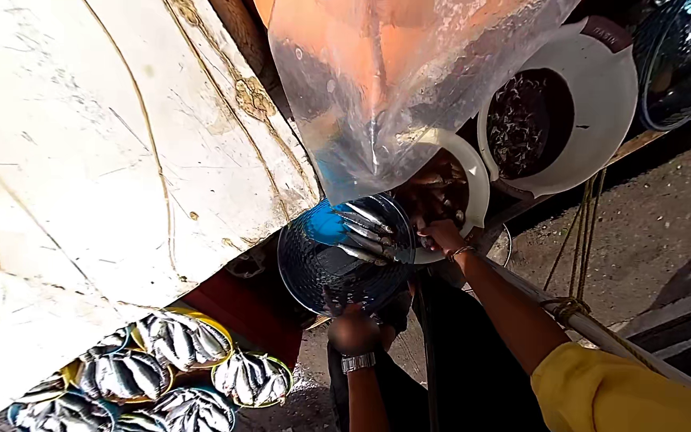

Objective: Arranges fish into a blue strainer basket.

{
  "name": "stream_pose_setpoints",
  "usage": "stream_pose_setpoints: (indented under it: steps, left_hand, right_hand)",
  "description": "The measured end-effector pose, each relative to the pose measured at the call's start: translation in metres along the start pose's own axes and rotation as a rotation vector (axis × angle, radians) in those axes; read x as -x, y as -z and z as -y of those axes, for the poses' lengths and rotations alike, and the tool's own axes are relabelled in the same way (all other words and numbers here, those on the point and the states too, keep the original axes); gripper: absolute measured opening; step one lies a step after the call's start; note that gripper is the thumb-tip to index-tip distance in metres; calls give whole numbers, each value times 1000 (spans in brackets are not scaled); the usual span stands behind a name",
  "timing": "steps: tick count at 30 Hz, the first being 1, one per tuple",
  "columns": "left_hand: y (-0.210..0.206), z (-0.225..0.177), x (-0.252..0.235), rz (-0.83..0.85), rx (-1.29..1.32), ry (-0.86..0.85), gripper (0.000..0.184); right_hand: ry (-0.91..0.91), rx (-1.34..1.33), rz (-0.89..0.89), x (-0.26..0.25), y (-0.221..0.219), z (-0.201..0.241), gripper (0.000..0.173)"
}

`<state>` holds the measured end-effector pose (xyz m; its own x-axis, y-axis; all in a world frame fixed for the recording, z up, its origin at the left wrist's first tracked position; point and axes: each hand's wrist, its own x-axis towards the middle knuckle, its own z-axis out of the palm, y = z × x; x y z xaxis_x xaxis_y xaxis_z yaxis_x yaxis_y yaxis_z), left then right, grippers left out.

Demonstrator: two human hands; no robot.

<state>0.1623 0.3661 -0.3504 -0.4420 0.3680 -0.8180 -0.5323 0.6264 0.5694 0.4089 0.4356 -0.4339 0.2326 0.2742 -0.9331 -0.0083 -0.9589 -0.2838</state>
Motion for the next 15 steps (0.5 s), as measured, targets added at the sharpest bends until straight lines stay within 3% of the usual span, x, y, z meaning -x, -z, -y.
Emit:
stream_pose_setpoints:
  steps: [2, 5, 10, 13, 15]
  left_hand:
    - [3, 1, -4, 14, -1, 0, 42]
    - [1, 1, -4, 25, 11, 6, 42]
    - [-5, 2, -1, 23, 23, 2, 41]
    - [-6, 4, -3, 36, 25, 3, 42]
    - [-6, 4, -4, 41, 17, -3, 40]
  right_hand:
    - [-2, -240, 95, 29, 15, 5, 14]
    - [142, -248, 91, 77, 27, 14, 18]
    - [490, 184, 142, 118, -3, 38, 27]
    - [652, 438, 279, 110, -47, 38, 30]
    - [661, 590, 375, 100, -74, 37, 34]
